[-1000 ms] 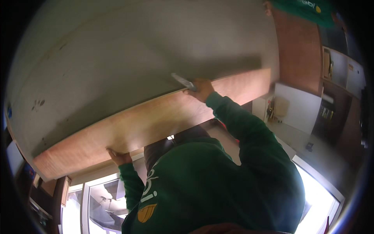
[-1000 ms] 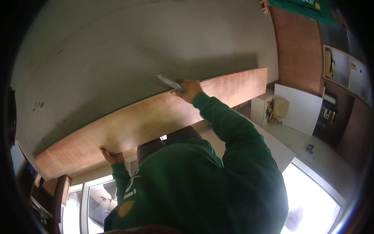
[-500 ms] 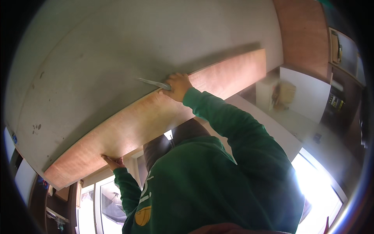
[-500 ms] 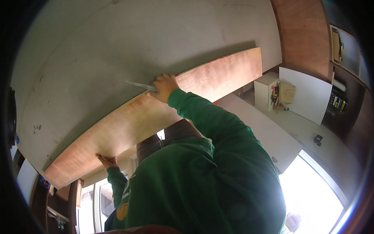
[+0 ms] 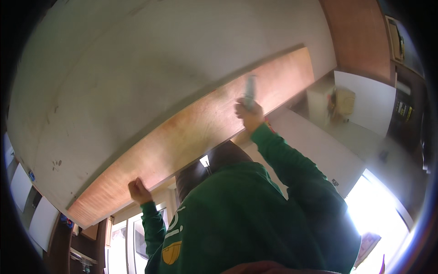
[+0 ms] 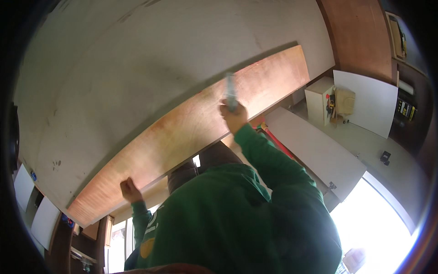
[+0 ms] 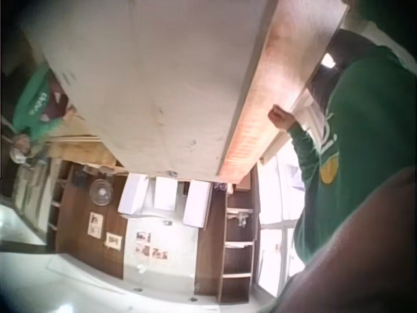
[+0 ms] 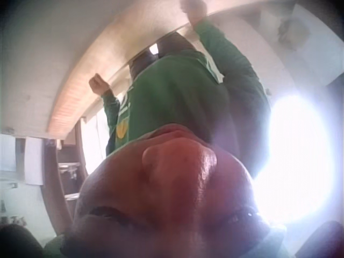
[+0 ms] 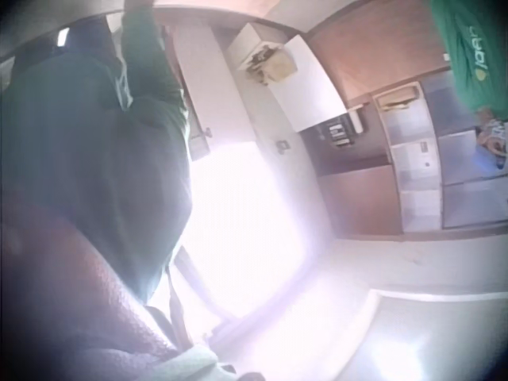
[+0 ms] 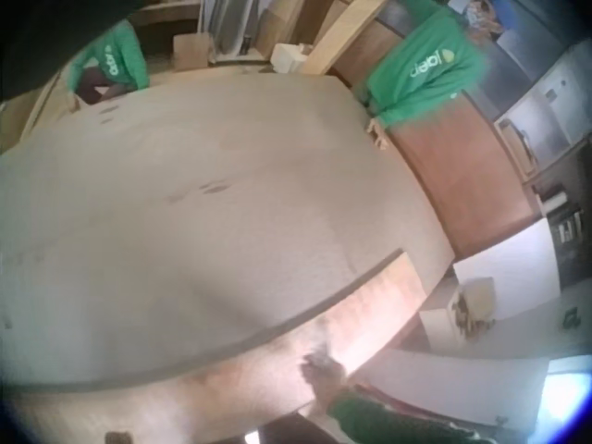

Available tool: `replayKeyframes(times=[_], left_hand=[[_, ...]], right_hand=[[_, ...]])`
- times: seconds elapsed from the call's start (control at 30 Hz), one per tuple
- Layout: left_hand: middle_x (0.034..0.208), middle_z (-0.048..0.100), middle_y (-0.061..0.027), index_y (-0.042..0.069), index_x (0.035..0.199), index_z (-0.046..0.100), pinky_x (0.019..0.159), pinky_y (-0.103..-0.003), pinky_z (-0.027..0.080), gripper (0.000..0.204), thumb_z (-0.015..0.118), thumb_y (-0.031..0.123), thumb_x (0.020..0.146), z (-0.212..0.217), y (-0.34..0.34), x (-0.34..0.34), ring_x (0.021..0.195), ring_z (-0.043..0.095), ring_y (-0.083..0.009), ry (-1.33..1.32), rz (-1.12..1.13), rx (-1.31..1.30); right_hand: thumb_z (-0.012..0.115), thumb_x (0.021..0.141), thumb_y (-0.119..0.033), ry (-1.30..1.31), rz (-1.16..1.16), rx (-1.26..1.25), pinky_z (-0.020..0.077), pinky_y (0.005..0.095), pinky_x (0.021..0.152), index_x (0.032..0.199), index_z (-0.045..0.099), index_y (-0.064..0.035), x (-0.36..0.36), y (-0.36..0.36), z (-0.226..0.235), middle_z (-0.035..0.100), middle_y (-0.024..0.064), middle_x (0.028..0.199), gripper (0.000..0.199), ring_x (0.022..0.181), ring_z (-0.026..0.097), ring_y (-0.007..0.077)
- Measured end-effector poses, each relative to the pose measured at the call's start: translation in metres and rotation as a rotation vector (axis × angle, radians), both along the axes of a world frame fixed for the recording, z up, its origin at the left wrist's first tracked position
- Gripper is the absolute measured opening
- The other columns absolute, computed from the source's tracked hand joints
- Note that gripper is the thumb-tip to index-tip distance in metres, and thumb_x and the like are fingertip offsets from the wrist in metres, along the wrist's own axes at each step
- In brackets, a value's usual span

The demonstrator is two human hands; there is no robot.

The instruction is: The person measures a wooden board with a tape measure and marks it with a pencil, then uses a utility knife to cut across the board.

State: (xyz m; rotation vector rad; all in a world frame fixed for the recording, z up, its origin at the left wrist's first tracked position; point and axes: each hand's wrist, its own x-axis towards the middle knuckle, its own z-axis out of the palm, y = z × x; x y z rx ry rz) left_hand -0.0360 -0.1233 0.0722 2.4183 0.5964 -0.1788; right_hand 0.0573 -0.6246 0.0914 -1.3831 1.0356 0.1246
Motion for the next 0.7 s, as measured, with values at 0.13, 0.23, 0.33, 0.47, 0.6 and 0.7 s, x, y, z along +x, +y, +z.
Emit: replayKeyframes(times=[0.13,0.23,0.33,0.47,0.6,0.7], left_hand=[[0.099,0.067,-0.0156,0.002,0.099,0.066,0.090,-0.044,0.047,0.018,0.067,0.013,0.086,0.006,-0.153,0.122,0.099,0.061,-0.0349,-0.264,-0.641,-0.257],[0.121,0.064,-0.0150,0.004,0.114,0.065,0.100,-0.054,0.041,0.034,0.062,0.024,0.087,-0.022,-0.273,0.200,0.114,0.056,-0.0395,-0.297,-1.038,-0.337],[0.138,0.055,-0.0123,0.004,0.124,0.062,0.113,-0.055,0.029,0.043,0.060,0.031,0.090,-0.039,-0.373,0.245,0.133,0.044,-0.0364,-0.320,-1.260,-0.253],[0.153,0.042,-0.0099,0.008,0.138,0.054,0.119,-0.057,0.013,0.051,0.057,0.037,0.095,-0.068,-0.420,0.267,0.145,0.029,-0.0325,-0.282,-1.477,-0.178],[0.154,0.041,-0.0051,0.013,0.138,0.055,0.119,-0.059,0.007,0.052,0.055,0.042,0.095,-0.075,-0.426,0.264,0.148,0.024,-0.0315,-0.250,-1.541,-0.162],[0.153,0.042,-0.0016,0.015,0.138,0.056,0.118,-0.061,0.004,0.051,0.054,0.043,0.096,-0.077,-0.426,0.266,0.148,0.022,-0.0318,-0.221,-1.558,-0.164]], right_hand=[[0.068,0.088,-0.010,0.235,-0.427,0.013,0.0524,0.0306,0.054,0.113,0.055,-0.0052,-0.053,-0.057,-0.013,0.061,0.0049,0.087,0.029,0.067,0.061,0.0162],[0.064,0.092,-0.016,0.227,-0.614,0.013,0.0531,0.0339,0.055,0.110,0.049,-0.0100,-0.078,-0.075,-0.029,0.057,0.0030,0.085,0.024,0.067,0.058,0.0162],[0.062,0.093,-0.018,0.194,-0.678,0.045,0.0530,0.0350,0.056,0.110,0.050,-0.0100,-0.074,-0.075,-0.029,0.057,0.0034,0.085,0.022,0.069,0.059,0.0165],[0.064,0.093,-0.020,0.210,-0.599,0.110,0.0551,0.0373,0.055,0.115,0.048,-0.0131,-0.069,-0.086,-0.040,0.055,0.0062,0.089,0.029,0.068,0.060,0.0211],[0.065,0.093,-0.022,0.193,-0.618,0.143,0.0559,0.0379,0.061,0.117,0.049,-0.0135,-0.072,-0.087,-0.037,0.057,0.0062,0.092,0.030,0.074,0.063,0.0216],[0.066,0.092,-0.020,0.148,-0.661,0.136,0.0555,0.0363,0.062,0.117,0.049,-0.0105,-0.067,-0.075,-0.030,0.057,0.0047,0.094,0.031,0.077,0.060,0.0181]])
